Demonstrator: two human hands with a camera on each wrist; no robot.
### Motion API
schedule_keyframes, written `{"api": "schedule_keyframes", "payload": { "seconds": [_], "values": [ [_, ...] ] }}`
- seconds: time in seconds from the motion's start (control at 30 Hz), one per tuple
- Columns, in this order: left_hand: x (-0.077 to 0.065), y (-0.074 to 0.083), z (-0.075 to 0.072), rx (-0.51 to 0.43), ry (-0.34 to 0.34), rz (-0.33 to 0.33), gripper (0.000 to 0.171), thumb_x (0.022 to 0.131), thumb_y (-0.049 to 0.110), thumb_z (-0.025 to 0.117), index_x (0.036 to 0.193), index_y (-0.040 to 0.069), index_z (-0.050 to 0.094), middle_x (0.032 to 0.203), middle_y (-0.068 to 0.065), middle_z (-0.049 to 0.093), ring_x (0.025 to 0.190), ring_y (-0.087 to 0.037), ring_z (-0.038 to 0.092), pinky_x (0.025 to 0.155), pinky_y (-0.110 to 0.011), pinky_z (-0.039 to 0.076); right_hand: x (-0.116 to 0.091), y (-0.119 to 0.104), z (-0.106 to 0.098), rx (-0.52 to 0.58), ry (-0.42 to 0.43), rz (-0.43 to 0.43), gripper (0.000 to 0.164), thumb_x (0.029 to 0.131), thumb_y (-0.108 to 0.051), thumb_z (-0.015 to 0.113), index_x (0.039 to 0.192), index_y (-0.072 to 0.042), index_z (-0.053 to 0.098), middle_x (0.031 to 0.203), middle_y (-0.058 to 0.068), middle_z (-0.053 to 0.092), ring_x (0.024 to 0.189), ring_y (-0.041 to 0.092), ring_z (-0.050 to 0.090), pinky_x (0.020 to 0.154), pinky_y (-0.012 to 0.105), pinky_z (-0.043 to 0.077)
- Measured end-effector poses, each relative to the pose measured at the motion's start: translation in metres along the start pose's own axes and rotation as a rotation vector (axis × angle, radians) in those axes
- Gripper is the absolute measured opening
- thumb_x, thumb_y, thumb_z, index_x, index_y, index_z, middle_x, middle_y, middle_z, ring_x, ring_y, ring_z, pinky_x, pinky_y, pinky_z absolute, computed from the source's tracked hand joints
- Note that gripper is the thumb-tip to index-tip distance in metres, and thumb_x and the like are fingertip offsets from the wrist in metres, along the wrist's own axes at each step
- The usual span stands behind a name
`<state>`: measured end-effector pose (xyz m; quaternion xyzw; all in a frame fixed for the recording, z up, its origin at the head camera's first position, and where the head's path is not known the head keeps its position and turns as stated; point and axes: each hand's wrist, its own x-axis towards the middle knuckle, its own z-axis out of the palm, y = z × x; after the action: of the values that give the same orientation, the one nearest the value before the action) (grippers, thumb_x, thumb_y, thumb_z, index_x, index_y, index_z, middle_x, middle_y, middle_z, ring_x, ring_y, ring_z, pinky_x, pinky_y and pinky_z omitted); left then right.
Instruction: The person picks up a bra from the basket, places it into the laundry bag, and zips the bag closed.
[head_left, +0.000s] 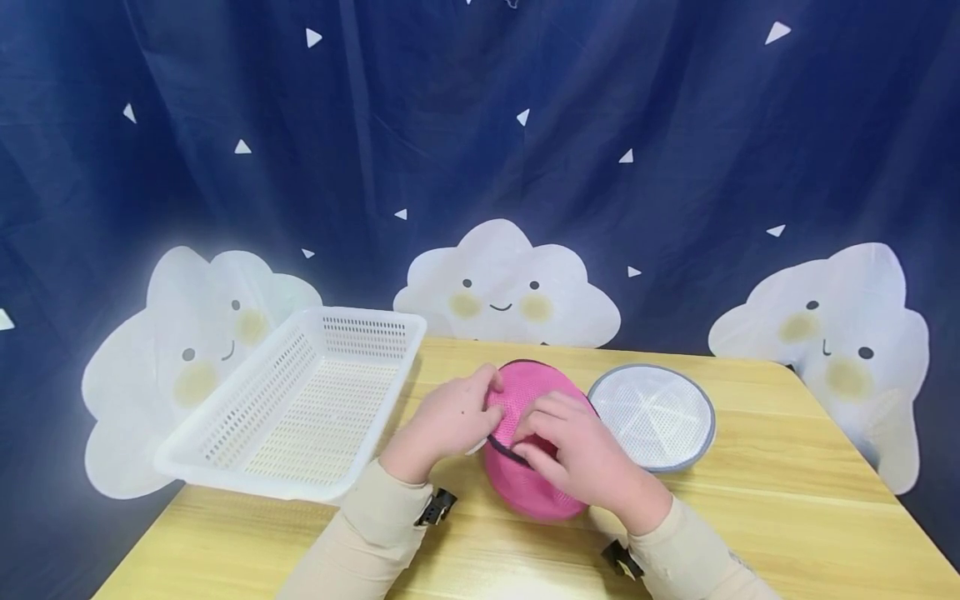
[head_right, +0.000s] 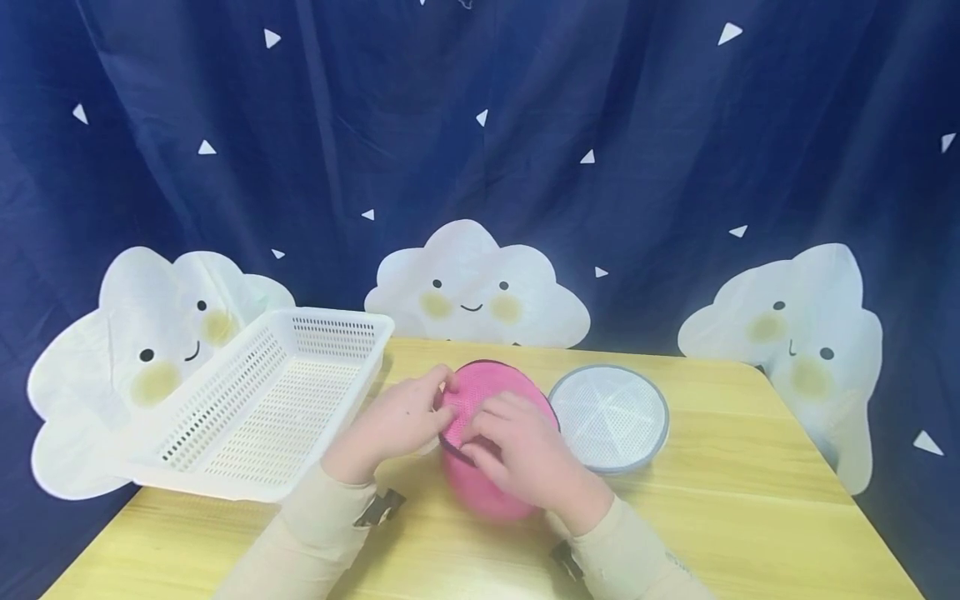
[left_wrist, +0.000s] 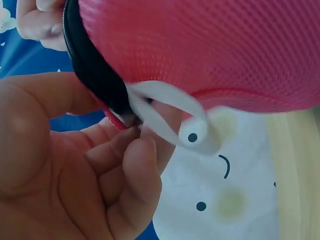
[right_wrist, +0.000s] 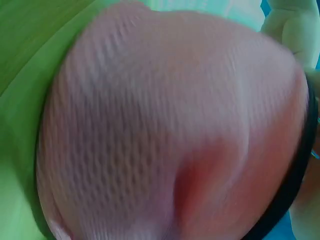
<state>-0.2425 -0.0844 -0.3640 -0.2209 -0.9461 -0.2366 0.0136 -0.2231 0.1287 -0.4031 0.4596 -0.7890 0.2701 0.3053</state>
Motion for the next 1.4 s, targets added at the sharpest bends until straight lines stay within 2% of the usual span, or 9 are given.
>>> {"api": "schedule_keyframes", "payload": {
  "seconds": [0.1,0.2,0.3,0.47,0.57,0.67,0.77,0.97,1.4],
  "values": [
    [-0.001,-0.002,-0.004,-0.037,0.013,-0.01,0.026,0.099,0.024,0.059,0.123,0.02,0.054,0.074,0.003,0.058,0.068,-0.016,0.057,0.064,-0.036,0.047,0.001,0.002,-0.006,-0.073,0.045,0.114,0.011,0.088,-0.014,0.073,0.098,-0.015,0.069,0.097,-0.006,0.065,0.094,0.016,0.057,0.086,0.035,0.046],
    [-0.003,-0.006,-0.008,-0.035,0.034,-0.029,0.026,0.1,0.02,0.057,0.126,0.019,0.052,0.078,0.001,0.06,0.068,-0.016,0.058,0.062,-0.035,0.048,0.001,0.006,-0.013,-0.201,0.059,0.305,0.024,0.089,-0.017,0.072,0.111,-0.009,0.068,0.107,0.003,0.065,0.102,0.026,0.058,0.09,0.044,0.046],
    [-0.005,-0.011,-0.011,0.002,0.065,-0.05,0.027,0.102,0.018,0.052,0.128,0.017,0.051,0.088,-0.003,0.065,0.071,-0.016,0.06,0.064,-0.035,0.049,0.001,0.01,-0.017,-0.293,-0.05,0.491,0.044,0.09,-0.027,0.072,0.127,-0.006,0.061,0.114,0.01,0.066,0.105,0.03,0.061,0.088,0.049,0.05],
    [-0.008,-0.017,-0.013,0.018,0.107,-0.057,0.027,0.104,0.015,0.049,0.13,0.013,0.05,0.099,-0.009,0.068,0.076,-0.016,0.062,0.067,-0.035,0.051,-0.001,0.013,-0.017,-0.278,-0.303,0.671,0.063,0.094,-0.041,0.067,0.145,-0.009,0.047,0.098,0.004,0.071,0.08,0.022,0.068,0.064,0.044,0.053],
    [-0.007,-0.017,-0.015,0.001,0.128,-0.058,0.027,0.105,0.014,0.045,0.132,0.011,0.048,0.095,-0.01,0.068,0.071,-0.016,0.061,0.065,-0.035,0.051,-0.003,0.012,-0.016,-0.211,-0.333,0.669,0.06,0.096,-0.037,0.066,0.147,-0.012,0.046,0.094,-0.002,0.069,0.075,0.014,0.064,0.063,0.039,0.052],
    [-0.006,-0.016,-0.017,-0.015,0.173,-0.076,0.031,0.105,0.015,0.042,0.135,0.01,0.048,0.099,-0.012,0.068,0.074,-0.019,0.064,0.069,-0.038,0.053,-0.004,0.01,-0.017,-0.131,-0.259,0.626,0.054,0.096,-0.031,0.067,0.144,-0.013,0.049,0.099,-0.004,0.067,0.077,0.009,0.061,0.067,0.036,0.051],
    [-0.006,-0.014,-0.022,-0.022,0.224,-0.11,0.036,0.106,0.019,0.042,0.141,0.011,0.047,0.116,-0.013,0.068,0.092,-0.026,0.069,0.081,-0.045,0.055,-0.005,0.007,-0.021,-0.044,-0.155,0.588,0.048,0.098,-0.026,0.066,0.142,-0.012,0.052,0.107,-0.004,0.063,0.083,0.006,0.059,0.071,0.034,0.052],
    [-0.009,-0.01,-0.031,-0.003,0.266,-0.101,0.046,0.105,0.025,0.047,0.148,0.009,0.046,0.144,-0.011,0.056,0.128,-0.03,0.057,0.103,-0.05,0.045,-0.005,0.004,-0.028,0.007,-0.041,0.51,0.042,0.102,-0.023,0.06,0.142,-0.012,0.055,0.118,-0.004,0.059,0.093,0.006,0.058,0.078,0.034,0.054],
    [-0.005,-0.017,-0.026,0.119,0.166,-0.056,0.057,0.102,0.033,0.057,0.153,0.013,0.044,0.14,-0.017,0.056,0.13,-0.033,0.053,0.103,-0.054,0.044,-0.003,0.013,-0.028,-0.08,-0.119,0.513,0.039,0.098,-0.02,0.064,0.137,-0.014,0.06,0.117,-0.004,0.061,0.095,0.011,0.064,0.077,0.035,0.054]
  ]
}}
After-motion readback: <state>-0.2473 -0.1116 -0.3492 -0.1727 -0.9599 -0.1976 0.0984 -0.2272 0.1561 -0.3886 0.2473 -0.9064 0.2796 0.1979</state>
